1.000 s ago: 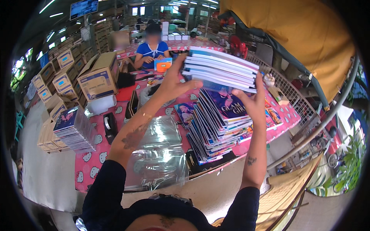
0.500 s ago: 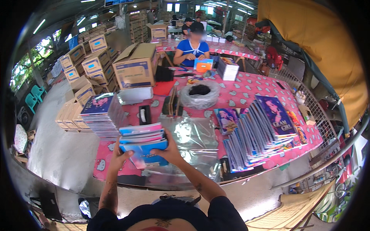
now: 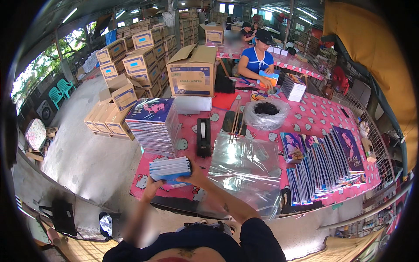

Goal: The person places notebooks into plastic bags, seals the bags using tape from a dispenser, and stacks the packaged notebooks.

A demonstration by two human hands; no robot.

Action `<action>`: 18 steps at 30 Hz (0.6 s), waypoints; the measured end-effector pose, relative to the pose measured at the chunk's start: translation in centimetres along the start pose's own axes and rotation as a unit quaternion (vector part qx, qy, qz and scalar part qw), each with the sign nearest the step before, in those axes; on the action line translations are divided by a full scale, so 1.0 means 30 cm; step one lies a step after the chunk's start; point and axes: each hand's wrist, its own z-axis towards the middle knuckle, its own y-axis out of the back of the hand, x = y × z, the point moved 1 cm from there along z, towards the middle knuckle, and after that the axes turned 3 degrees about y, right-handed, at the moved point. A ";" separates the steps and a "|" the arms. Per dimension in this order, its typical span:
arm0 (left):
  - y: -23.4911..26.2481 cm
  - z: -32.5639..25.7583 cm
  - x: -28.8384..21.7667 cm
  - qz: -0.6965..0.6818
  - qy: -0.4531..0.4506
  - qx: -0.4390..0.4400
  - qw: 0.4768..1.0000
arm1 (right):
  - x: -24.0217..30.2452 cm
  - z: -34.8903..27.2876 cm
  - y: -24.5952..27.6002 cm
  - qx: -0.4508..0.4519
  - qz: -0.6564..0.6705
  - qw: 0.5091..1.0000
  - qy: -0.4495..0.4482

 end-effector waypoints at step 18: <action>-0.241 0.122 -0.423 0.712 -0.156 0.143 0.670 | -0.077 -0.009 -0.006 0.001 0.013 0.997 -0.081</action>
